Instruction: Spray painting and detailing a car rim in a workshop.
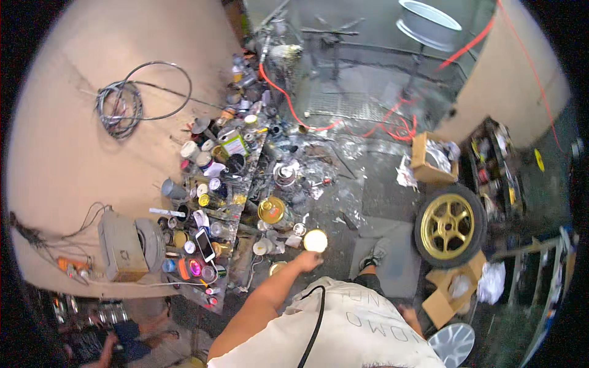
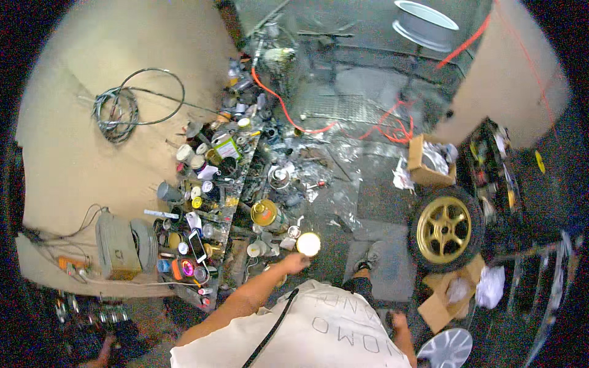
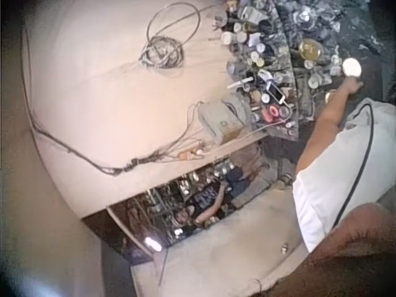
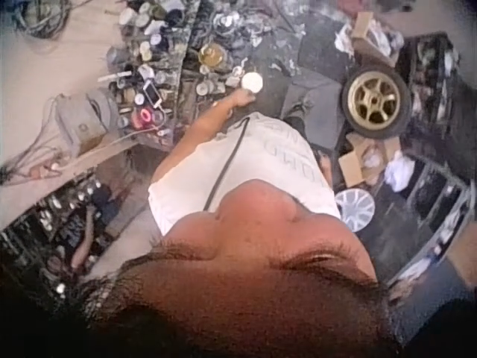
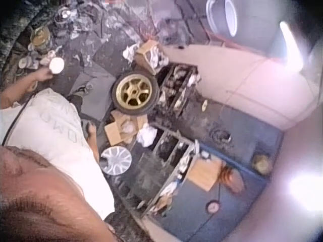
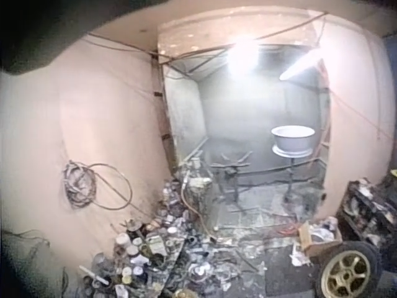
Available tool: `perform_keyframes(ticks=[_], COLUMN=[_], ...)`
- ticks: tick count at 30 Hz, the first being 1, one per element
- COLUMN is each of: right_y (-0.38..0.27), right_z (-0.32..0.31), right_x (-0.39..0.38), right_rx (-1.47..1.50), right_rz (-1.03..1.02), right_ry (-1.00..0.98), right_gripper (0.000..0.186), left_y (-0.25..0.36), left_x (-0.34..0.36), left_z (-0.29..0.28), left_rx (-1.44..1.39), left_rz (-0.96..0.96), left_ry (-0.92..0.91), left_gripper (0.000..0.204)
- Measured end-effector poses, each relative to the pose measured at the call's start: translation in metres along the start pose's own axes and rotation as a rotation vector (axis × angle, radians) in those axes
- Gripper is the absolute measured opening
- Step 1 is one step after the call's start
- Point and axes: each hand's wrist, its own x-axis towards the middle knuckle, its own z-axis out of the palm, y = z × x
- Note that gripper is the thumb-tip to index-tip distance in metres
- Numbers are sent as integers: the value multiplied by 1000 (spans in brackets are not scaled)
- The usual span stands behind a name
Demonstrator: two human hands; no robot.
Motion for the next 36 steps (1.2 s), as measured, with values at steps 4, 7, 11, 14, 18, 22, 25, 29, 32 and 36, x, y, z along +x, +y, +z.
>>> perform_keyframes(ticks=[4, 7, 11, 14, 18, 22, 25, 29, 32, 36], right_y=[77, 126, 212, 241, 188, 51, -21, -18, 60, 194], right_z=[-28, -81, -155, -222, -383, -491, -521, -536, -553, -581], right_x=[66, 153, 292, 420, 591, 659, 661, 694, 738, 749], right_rx=[201, 136, -161, -910, 348, 1140, 873, 446, 252, 743], right_rz=[274, 205, -16, -431, -145, 5, -78, -222, -183, 309], right_ry=[-212, -276, -337, -221, 160, 32, -81, -332, -309, 300], right_gripper=[36, 32, 31, 33, 29, 33, 38, 53, 58, 30], left_y=[-61, -61, 1, 79, 163, 196, 183, 134, 105, 87], left_x=[-17, -27, 0, 57, 136, 183, 210, 276, 349, 441], left_z=[42, 50, 11, -19, -63, -110, -156, -263, -390, -580], left_rx=[166, 124, -185, -277, -269, -167, -373, -528, -742, -479], left_rz=[-195, -528, -561, -421, -247, -158, -54, -82, -133, -135], left_ry=[-250, -305, -151, 343, 346, 366, 291, 325, 520, 1048], left_gripper=[50, 49, 47, 53, 36, 38, 36, 28, 29, 35])
